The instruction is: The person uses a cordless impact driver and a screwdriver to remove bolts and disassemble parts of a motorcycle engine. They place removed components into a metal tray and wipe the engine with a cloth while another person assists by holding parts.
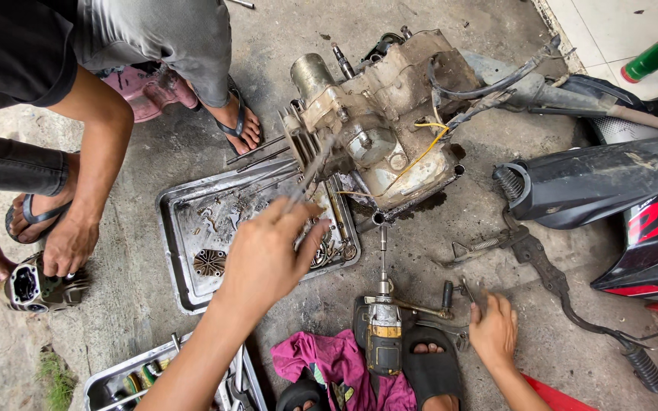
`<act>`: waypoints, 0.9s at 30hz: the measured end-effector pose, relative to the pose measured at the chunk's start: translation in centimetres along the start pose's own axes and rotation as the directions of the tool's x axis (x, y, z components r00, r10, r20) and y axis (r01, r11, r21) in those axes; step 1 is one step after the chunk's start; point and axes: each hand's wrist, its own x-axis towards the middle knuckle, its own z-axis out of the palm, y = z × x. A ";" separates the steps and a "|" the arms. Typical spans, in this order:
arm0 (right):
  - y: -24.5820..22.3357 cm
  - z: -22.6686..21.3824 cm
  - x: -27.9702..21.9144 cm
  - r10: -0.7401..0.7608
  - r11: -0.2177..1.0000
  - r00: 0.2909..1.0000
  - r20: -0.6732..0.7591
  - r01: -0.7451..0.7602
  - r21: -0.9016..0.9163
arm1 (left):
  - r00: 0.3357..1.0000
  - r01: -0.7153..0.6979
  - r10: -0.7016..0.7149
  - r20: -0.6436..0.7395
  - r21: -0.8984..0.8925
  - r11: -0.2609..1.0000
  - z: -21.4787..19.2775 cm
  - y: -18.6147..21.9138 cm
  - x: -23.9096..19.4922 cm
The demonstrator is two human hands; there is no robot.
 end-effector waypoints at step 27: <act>-39.5 -4.0 4.0 -0.371 -0.013 0.821 0.435 -0.472 0.881 | 0.445 0.595 -0.556 0.702 0.233 0.770 3.0 -17.0 -12.6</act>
